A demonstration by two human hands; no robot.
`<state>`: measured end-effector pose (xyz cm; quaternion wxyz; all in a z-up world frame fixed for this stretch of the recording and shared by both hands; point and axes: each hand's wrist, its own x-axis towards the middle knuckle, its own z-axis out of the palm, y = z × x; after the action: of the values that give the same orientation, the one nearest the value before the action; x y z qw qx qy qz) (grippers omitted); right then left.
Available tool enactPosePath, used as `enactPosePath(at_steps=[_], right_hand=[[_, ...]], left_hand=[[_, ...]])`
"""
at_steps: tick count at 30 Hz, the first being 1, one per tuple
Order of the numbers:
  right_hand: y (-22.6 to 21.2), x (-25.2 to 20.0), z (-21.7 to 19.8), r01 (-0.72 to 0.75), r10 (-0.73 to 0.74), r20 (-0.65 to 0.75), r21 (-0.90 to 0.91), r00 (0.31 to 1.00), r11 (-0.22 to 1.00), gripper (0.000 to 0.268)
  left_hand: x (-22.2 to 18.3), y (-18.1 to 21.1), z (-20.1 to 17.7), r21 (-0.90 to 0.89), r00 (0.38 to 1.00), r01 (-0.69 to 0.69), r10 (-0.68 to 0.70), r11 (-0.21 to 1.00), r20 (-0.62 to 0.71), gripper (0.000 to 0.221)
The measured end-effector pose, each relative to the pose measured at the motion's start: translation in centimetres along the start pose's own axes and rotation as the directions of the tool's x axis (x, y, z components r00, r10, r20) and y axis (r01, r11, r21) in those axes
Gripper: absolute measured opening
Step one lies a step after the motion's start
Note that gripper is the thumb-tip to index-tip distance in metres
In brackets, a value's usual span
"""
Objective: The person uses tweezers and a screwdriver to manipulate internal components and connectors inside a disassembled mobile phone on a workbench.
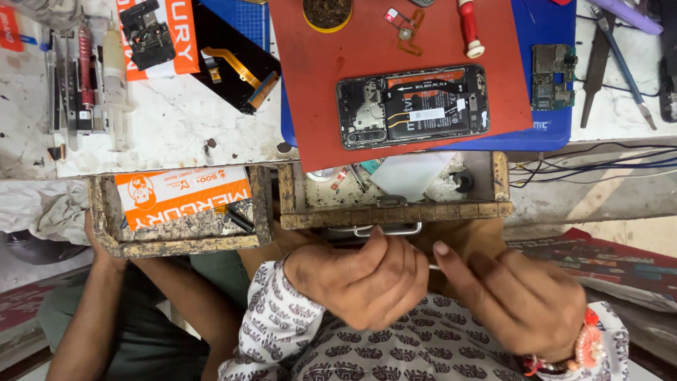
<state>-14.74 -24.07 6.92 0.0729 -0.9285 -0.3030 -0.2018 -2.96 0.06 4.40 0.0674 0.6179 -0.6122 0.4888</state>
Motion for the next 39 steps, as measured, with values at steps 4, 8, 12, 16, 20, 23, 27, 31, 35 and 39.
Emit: enactPosePath(at_steps=[4,8,12,16,20,23,27,31,35,39], right_hand=[[2.2,-2.5,-1.6,0.221,-0.241,-0.026,-0.306,0.97,0.926,0.04],[3.9,-5.1,-1.2,-0.026,-0.004,-0.126,-0.231,0.992,0.973,0.033],[2.9,-4.0,1.7,0.01,-0.028,-0.196,-0.09,0.98,0.996,0.028],[0.9,-0.8,0.9,-0.155,0.163,-0.071,0.105,0.984,0.982,0.034],[0.4,1.2,0.3,-0.18,0.18,0.015,0.171,0.984,0.969,0.037],[0.6,0.9,0.3,-0.179,0.175,0.042,0.141,0.984,0.974,0.038],[0.7,-0.5,0.7,-0.218,0.205,0.117,0.113,0.972,0.969,0.05],[0.7,-1.3,1.1,-0.346,0.305,0.184,0.263,0.934,0.901,0.051],[0.2,-0.6,0.9,-0.26,0.235,0.167,0.148,0.957,0.954,0.059],[1.4,0.0,0.2,0.064,-0.052,0.084,-0.149,0.995,0.987,0.046]], left_hand=[[-0.8,-0.3,-1.3,-0.007,0.983,0.175,-0.175,0.985,-0.051,0.015],[-0.8,-0.4,-3.8,-0.349,0.702,0.702,-0.684,0.621,0.197,0.015],[1.2,1.0,-2.1,-0.396,0.789,0.614,-0.544,0.682,0.287,0.024],[1.3,1.9,0.0,-0.628,0.794,0.576,-0.539,0.523,0.28,0.031],[0.9,2.3,-1.3,-0.628,0.799,0.586,-0.494,0.511,0.343,0.017],[0.6,2.1,-1.3,-0.538,0.817,0.576,-0.45,0.615,0.36,0.02],[0.8,2.5,-1.1,-0.449,0.86,0.508,-0.403,0.735,0.313,0.023],[0.7,2.5,-1.3,-0.394,0.888,0.452,-0.362,0.8,0.284,0.027],[0.9,2.4,-1.5,-0.4,0.881,0.465,-0.37,0.79,0.294,0.026],[1.8,2.9,-1.3,-0.412,0.804,0.594,-0.51,0.691,0.304,0.018]])
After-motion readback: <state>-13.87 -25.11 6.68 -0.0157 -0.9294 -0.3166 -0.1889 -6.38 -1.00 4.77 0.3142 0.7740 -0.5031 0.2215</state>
